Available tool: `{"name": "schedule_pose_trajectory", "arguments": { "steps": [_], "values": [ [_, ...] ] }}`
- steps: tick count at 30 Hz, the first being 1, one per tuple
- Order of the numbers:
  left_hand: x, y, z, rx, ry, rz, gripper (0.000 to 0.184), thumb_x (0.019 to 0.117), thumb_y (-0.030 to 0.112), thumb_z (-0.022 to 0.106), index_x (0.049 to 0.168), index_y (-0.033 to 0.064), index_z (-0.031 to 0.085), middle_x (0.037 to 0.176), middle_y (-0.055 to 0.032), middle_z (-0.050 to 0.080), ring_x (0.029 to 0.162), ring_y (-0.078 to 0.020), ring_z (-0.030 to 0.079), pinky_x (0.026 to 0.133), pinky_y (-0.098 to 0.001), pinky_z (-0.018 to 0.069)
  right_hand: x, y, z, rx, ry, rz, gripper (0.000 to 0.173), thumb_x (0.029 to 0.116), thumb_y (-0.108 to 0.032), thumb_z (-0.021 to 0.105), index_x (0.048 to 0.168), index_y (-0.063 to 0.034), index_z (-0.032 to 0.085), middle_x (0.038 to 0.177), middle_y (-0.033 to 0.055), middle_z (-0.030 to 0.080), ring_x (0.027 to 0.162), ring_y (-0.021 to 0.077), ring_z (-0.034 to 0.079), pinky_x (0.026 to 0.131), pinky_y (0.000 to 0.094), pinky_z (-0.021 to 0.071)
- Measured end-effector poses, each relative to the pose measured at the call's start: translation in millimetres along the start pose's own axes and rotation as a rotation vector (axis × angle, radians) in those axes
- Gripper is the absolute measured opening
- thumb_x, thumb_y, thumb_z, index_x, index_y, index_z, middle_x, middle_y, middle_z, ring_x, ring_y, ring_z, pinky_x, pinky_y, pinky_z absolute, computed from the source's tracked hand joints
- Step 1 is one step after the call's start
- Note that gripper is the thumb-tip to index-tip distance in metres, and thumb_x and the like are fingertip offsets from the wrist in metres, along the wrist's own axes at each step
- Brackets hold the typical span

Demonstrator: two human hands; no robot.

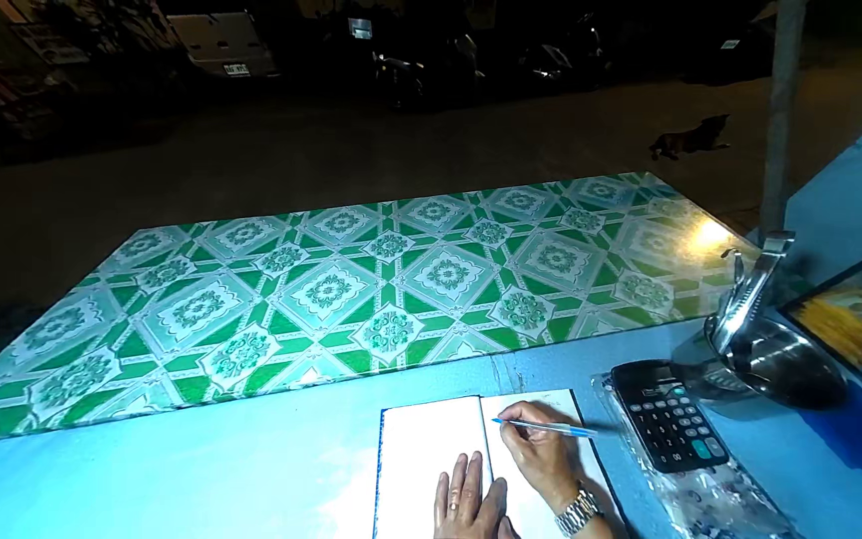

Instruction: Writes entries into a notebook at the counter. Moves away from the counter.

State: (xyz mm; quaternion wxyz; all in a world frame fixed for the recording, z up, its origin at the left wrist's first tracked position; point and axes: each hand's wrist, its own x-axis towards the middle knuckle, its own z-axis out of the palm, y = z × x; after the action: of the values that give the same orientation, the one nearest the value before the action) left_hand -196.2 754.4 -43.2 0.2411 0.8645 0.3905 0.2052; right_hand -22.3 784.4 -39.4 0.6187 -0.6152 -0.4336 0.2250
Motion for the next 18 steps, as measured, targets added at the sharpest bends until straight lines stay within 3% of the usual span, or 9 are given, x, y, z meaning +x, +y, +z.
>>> {"name": "schedule_pose_trajectory", "arguments": {
  "steps": [6, 13, 18],
  "values": [
    [1, 2, -2, -0.01, -0.013, -0.015, 0.042, 0.1016, 0.031, 0.044, 0.129, 0.017, 0.073, 0.151, -0.0201, 0.053, 0.145, -0.0423, 0.042, 0.12, -0.0643, 0.0246, 3, 1, 0, -0.06, 0.003, 0.035, 0.012, 0.0784, -0.003, 0.064, 0.088, -0.0033, 0.072, 0.066, -0.0057, 0.063, 0.053, -0.0049, 0.05, 0.049, 0.0123, 0.0423],
    [2, 5, -5, -0.017, -0.024, -0.022, 0.042, 0.1016, 0.03, 0.044, 0.129, 0.0161, 0.072, 0.151, -0.0199, 0.052, 0.146, -0.0421, 0.042, 0.12, -0.0642, 0.0239, 2, 2, -3, -0.029, 0.055, 0.022, 0.015, 0.0838, -0.005, 0.061, 0.091, -0.0034, 0.074, 0.068, -0.0036, 0.066, 0.05, -0.0012, 0.052, 0.047, 0.0159, 0.0442],
    [0, 6, -5, -0.008, -0.018, -0.04, 0.043, 0.1009, 0.03, 0.044, 0.131, 0.0171, 0.072, 0.153, -0.0194, 0.051, 0.147, -0.0424, 0.04, 0.121, -0.064, 0.0232, -3, -7, -7, -0.008, 0.203, 0.05, 0.016, 0.0825, -0.003, 0.061, 0.092, 0.0012, 0.073, 0.069, 0.0008, 0.068, 0.049, 0.0027, 0.055, 0.045, 0.0187, 0.0473]
  ]
}}
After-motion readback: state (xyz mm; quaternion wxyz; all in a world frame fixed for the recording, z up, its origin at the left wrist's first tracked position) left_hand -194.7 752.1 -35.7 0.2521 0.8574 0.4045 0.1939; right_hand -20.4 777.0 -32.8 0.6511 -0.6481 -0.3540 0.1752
